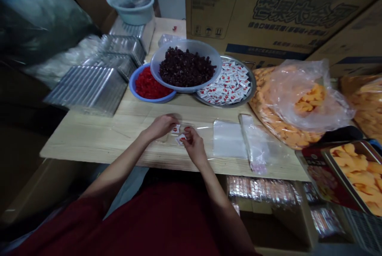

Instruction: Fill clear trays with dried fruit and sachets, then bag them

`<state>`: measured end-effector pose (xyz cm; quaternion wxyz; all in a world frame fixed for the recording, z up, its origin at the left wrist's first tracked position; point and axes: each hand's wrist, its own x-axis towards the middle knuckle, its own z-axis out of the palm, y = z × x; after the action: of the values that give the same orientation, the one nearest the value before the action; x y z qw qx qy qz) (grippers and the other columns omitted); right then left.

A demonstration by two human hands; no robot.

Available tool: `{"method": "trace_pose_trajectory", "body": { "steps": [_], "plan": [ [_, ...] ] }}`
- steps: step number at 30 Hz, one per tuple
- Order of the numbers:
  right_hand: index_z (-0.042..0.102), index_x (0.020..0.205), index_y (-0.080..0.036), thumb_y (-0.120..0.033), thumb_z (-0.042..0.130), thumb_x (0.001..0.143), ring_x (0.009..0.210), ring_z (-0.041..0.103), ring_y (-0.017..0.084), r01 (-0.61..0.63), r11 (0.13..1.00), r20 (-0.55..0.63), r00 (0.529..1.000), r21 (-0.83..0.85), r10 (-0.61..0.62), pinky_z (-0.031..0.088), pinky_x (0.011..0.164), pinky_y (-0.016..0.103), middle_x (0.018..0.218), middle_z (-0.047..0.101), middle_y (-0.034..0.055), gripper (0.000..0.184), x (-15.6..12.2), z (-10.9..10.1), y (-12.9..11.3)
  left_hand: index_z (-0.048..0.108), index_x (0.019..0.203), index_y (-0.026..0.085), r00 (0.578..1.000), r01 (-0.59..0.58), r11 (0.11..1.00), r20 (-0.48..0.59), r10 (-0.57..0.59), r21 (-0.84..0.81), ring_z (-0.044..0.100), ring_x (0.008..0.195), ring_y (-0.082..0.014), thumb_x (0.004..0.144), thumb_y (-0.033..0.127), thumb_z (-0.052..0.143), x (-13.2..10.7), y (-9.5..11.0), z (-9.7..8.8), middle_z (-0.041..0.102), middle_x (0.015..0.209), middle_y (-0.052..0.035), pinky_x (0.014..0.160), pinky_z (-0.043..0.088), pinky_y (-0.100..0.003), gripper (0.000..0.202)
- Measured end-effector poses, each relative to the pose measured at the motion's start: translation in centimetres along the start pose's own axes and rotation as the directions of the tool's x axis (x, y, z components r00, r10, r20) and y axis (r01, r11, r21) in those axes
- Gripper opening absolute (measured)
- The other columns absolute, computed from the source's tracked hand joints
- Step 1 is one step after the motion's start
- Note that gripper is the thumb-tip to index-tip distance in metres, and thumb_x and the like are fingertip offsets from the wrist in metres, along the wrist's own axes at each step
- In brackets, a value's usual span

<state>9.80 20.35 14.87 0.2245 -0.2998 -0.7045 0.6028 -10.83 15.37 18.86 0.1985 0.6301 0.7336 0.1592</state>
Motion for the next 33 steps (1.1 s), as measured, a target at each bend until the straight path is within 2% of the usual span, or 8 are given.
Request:
{"method": "trace_pose_trajectory", "body": {
  "steps": [3,7,11,15,19,25,30,33],
  "plan": [
    [0.07,0.098,-0.019,-0.017,0.064,0.084,0.078,0.066,0.017,0.087,0.978,0.045,0.996,-0.19,-0.08,0.053,0.073,0.028,0.087,0.072,0.0036,0.016,0.9,1.3,-0.1,0.073,0.097,0.017,0.995,-0.025,1.0,-0.102,0.023,-0.018,0.062,0.103,-0.0243,0.088,0.016,0.06,0.1,-0.1,1.0,0.068,0.103,-0.0107,0.092,0.049,-0.034,0.016],
    [0.074,0.094,-0.019,-0.007,0.059,0.084,0.091,0.066,0.022,0.132,0.95,0.079,0.99,-0.282,-0.115,0.051,0.088,0.035,0.098,0.073,0.0075,0.022,2.0,2.7,0.0,0.068,0.108,0.016,0.947,-0.032,0.979,-0.32,-0.034,-0.2,0.061,0.103,-0.0225,0.097,0.026,0.054,-2.3,-0.3,1.1,0.065,0.107,-0.0104,0.093,0.049,-0.035,0.021],
    [0.075,0.1,-0.017,-0.006,0.051,0.09,0.099,0.062,0.025,0.165,0.915,0.076,0.986,-0.369,-0.147,0.048,0.094,0.039,0.104,0.07,0.0118,0.028,2.3,3.6,-0.1,0.069,0.102,0.018,0.963,-0.042,0.94,-0.265,-0.053,-0.338,0.061,0.097,-0.0203,0.1,0.033,0.052,-5.2,-0.1,1.4,0.067,0.1,-0.0071,0.089,0.048,-0.034,0.023],
    [0.075,0.102,-0.017,-0.009,0.051,0.093,0.105,0.056,0.027,0.206,0.87,0.053,0.978,-0.449,-0.204,0.046,0.098,0.042,0.106,0.066,0.0129,0.026,1.7,4.0,0.3,0.069,0.107,0.019,0.972,-0.056,0.972,-0.234,0.001,-0.228,0.057,0.104,-0.0241,0.095,0.032,0.063,-6.7,-0.2,3.3,0.067,0.105,-0.0082,0.093,0.044,-0.039,0.019],
    [0.075,0.105,-0.017,-0.016,0.052,0.097,0.108,0.051,0.028,0.28,0.763,0.044,0.948,-0.583,-0.314,0.046,0.098,0.044,0.11,0.062,0.0135,0.024,1.0,3.7,1.2,0.071,0.108,0.019,0.969,0.008,0.993,-0.246,-0.037,-0.121,0.054,0.102,-0.0258,0.094,0.031,0.062,-6.9,-0.1,5.1,0.064,0.104,-0.0097,0.091,0.043,-0.04,0.02],
    [0.076,0.094,-0.018,-0.019,0.054,0.098,0.098,0.053,0.025,0.326,0.703,0.091,0.932,-0.631,-0.35,0.051,0.088,0.04,0.096,0.062,0.0107,0.022,-0.2,2.9,1.3,0.071,0.107,0.019,0.973,-0.026,0.996,-0.232,0.005,-0.087,0.054,0.1,-0.0251,0.098,0.03,0.055,-7.2,1.0,5.8,0.064,0.099,-0.0096,0.09,0.044,-0.041,0.021],
    [0.073,0.105,-0.02,-0.022,0.054,0.098,0.101,0.058,0.022,0.351,0.751,0.015,0.91,-0.559,-0.414,0.052,0.088,0.035,0.106,0.064,0.0098,0.02,-1.7,0.2,0.1,0.069,0.113,0.022,0.961,-0.093,0.958,-0.278,0.015,-0.271,0.059,0.104,-0.0232,0.098,0.033,0.057,-8.3,1.8,5.9,0.066,0.106,-0.0086,0.093,0.047,-0.039,0.023],
    [0.071,0.092,-0.02,-0.031,0.053,0.099,0.094,0.06,0.021,0.264,0.782,-0.18,0.886,-0.565,-0.428,0.05,0.085,0.035,0.097,0.067,0.0084,0.022,-0.6,-4.8,-1.1,0.071,0.107,0.02,0.873,-0.014,0.894,-0.441,-0.206,-0.447,0.062,0.09,-0.0187,0.096,0.037,0.058,-8.7,0.9,5.5,0.067,0.099,-0.007,0.081,0.05,-0.031,0.024]
  ]
}}
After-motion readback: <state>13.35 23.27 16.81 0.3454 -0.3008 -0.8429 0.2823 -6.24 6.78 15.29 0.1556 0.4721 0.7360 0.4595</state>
